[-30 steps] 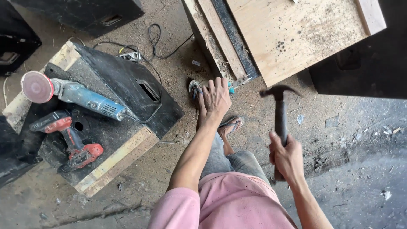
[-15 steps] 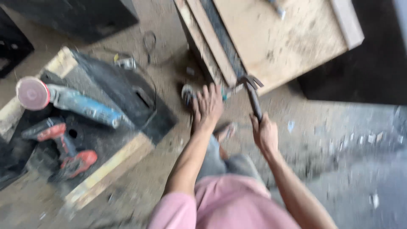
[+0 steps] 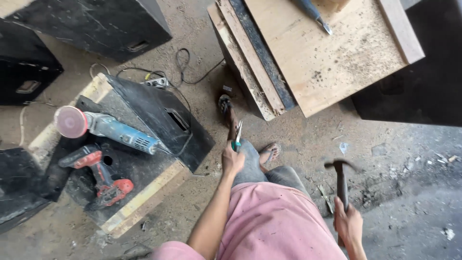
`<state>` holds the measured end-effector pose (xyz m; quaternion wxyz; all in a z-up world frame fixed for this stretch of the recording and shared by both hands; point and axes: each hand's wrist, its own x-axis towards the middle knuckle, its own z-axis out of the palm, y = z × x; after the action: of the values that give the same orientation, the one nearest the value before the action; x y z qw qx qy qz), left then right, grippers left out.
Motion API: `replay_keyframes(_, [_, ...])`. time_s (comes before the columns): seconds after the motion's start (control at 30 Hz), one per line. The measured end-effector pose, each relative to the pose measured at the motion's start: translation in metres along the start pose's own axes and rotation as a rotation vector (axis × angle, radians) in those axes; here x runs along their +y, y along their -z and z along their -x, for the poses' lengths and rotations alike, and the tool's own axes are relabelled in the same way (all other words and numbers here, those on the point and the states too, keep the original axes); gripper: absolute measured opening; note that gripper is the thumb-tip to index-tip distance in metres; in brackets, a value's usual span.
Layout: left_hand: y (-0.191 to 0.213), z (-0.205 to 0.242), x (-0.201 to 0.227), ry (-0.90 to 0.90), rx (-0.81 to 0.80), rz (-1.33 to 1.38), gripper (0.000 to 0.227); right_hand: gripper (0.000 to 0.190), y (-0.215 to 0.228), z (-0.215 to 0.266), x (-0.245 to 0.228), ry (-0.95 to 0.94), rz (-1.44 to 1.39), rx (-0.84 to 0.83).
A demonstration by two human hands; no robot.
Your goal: Removing nails and wooden strips from a speaker box using a hammer, chisel, and pliers.
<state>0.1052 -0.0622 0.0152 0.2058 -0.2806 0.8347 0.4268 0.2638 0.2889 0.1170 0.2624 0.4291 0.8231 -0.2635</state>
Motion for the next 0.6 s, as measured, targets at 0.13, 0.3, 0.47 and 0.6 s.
replay_keyframes(0.13, [0.014, -0.008, -0.002, 0.109, -0.012, 0.103, 0.045, 0.07, -0.073, -0.032, 0.09, -0.231, 0.113, -0.128])
replay_keyframes(0.3, [0.06, -0.064, 0.057, -0.036, -0.073, 0.054, 0.028, 0.073, -0.108, -0.038, 0.112, -0.372, 0.095, -0.191])
replay_keyframes(0.47, [0.1, -0.168, 0.117, -0.169, -0.063, 0.082, 0.009, 0.073, -0.13, -0.017, 0.054, -0.511, 0.055, -0.229])
replay_keyframes(0.6, [0.138, -0.202, 0.154, -0.289, -0.058, 0.029, 0.003, 0.064, -0.081, 0.049, -0.125, -0.617, -0.104, -0.095])
